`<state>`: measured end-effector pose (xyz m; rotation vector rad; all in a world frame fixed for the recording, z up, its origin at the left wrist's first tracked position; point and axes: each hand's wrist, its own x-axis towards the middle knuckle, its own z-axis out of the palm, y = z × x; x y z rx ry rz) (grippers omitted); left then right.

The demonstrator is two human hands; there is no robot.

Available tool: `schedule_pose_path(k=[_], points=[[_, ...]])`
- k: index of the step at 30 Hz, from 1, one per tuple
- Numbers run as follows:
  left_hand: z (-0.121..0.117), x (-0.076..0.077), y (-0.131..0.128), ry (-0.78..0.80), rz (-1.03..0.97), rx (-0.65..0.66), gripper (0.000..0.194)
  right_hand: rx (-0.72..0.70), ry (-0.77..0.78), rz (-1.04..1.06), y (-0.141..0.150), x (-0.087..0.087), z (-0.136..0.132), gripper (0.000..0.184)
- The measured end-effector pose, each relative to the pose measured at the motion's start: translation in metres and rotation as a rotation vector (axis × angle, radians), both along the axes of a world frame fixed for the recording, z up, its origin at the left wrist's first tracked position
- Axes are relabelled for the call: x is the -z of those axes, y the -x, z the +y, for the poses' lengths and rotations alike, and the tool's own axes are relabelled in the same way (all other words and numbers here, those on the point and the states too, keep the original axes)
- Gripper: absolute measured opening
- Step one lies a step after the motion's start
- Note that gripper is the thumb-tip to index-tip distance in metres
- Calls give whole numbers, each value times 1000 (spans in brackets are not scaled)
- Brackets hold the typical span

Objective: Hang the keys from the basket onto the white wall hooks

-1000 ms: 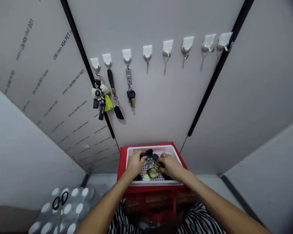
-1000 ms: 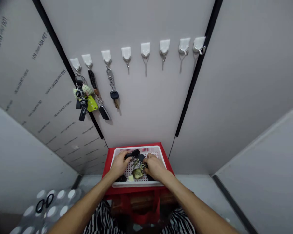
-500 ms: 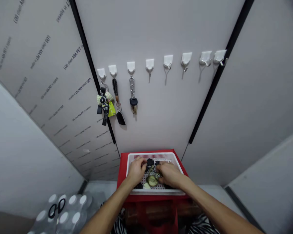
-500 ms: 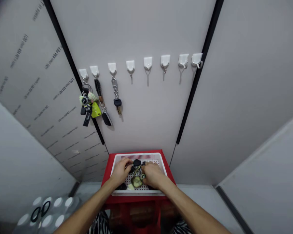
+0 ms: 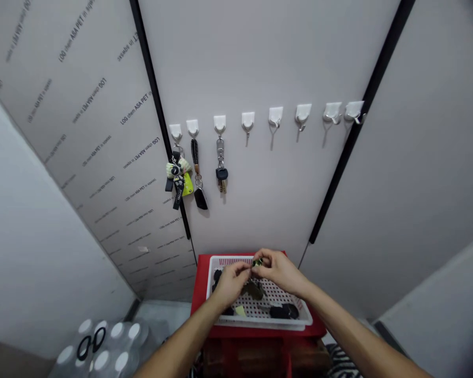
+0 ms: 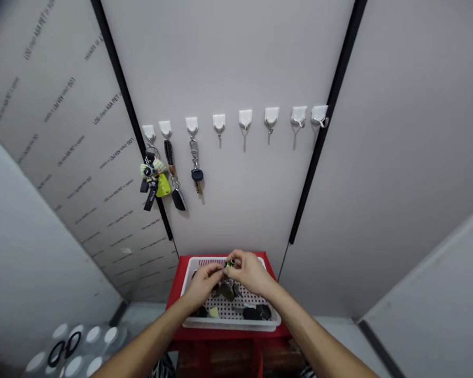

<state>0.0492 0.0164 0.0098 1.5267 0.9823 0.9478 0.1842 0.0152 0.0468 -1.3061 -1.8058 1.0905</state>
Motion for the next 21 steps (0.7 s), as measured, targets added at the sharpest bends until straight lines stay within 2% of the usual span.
schedule_pose_path(k=[3,6,13,21], points=[[3,-7,3,61,-82,48,18,24,102,233,5,-6,1,17],[3,-14,6,104,-101,116,16,74,128,361,10,-13,0,18],[4,-31,8,72,-75,-34,18,200,147,534,8,-26,0,22],[14,-42,14,2,71,-133,9,213,112,585,2,-25,1,23]])
